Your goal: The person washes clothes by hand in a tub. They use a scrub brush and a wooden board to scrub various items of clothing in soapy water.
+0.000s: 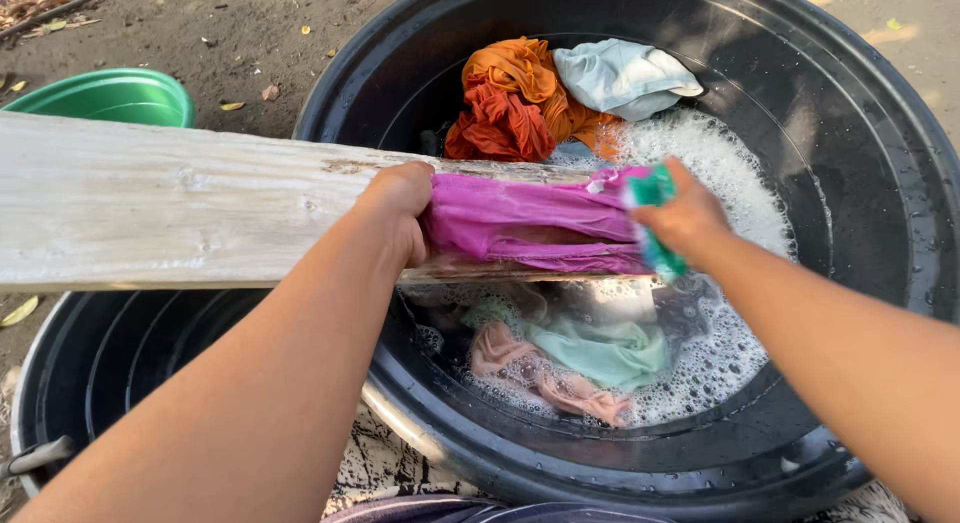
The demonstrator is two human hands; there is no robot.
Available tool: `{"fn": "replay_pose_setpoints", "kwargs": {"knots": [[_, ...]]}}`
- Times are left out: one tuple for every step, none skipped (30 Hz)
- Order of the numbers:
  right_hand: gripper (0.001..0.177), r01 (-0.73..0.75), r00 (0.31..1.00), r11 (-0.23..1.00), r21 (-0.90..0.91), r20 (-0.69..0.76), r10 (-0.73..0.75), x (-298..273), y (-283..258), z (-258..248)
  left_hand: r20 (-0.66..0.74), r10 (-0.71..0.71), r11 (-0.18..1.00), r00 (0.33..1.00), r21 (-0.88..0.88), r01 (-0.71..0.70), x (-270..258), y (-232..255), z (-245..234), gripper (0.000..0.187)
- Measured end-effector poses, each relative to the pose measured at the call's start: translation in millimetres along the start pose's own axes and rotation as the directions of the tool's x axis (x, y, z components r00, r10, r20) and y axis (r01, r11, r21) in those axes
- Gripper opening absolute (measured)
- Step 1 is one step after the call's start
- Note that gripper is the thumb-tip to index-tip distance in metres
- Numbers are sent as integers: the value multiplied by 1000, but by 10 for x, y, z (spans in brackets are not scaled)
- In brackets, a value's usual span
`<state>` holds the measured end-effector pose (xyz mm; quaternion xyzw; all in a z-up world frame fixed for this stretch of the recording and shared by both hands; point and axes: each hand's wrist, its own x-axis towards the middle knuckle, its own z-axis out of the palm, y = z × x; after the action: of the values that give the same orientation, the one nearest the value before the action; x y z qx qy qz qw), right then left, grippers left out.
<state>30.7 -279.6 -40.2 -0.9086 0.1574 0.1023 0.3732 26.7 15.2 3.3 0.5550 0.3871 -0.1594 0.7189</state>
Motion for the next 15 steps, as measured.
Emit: {"fn": "replay_pose_setpoints", "kwargs": {"knots": [[101,101,995,995,20,-25,-101,71,12,-9,39,-47,995,998,-83,50,15,10,26,37],[101,196,980,980,37,-50,-194,96,6,11,134,-70,988,989,-125,87,21,-30,55,38],[100,289,956,956,51,-76,-285,70,-4,13,228,-89,978,970,-163,128,13,-83,88,40],[95,313,947,938,146,32,-321,25,-79,119,315,-103,964,943,-201,172,-12,-140,107,41],[90,324,922,914,243,135,-363,-41,-188,295,350,-104,957,931,-219,189,-47,-186,117,44],[89,582,799,791,188,52,-599,-146,-230,414,386,-100,953,917,-228,200,-77,-183,121,47],[89,789,609,604,110,-8,-793,-251,-264,550,421,-95,949,902,-235,210,-96,-178,118,50],[90,935,356,355,19,-30,-934,-286,-316,620,465,-55,931,883,-296,214,-99,-182,100,50],[87,642,764,765,42,47,-644,-225,-334,532,506,-12,909,862,-354,221,-82,-194,78,50],[86,193,971,981,17,141,-194,-140,-318,405,542,36,880,840,-415,230,-47,-202,32,49],[87,75,992,996,57,97,-81,-99,-216,243,514,66,868,855,-453,205,-8,-194,-30,49],[89,-52,998,993,102,53,46,-76,-89,60,492,87,857,866,-481,187,21,-192,-59,49],[91,22,999,991,129,32,-26,-13,-75,13,469,107,845,877,-508,168,38,-195,-68,49],[93,90,996,985,150,9,-92,37,-95,-2,432,128,898,893,-432,80,41,-238,-40,44],[96,158,987,973,169,-14,-158,29,-114,-22,397,154,938,905,-347,-8,25,-286,7,41]]}}
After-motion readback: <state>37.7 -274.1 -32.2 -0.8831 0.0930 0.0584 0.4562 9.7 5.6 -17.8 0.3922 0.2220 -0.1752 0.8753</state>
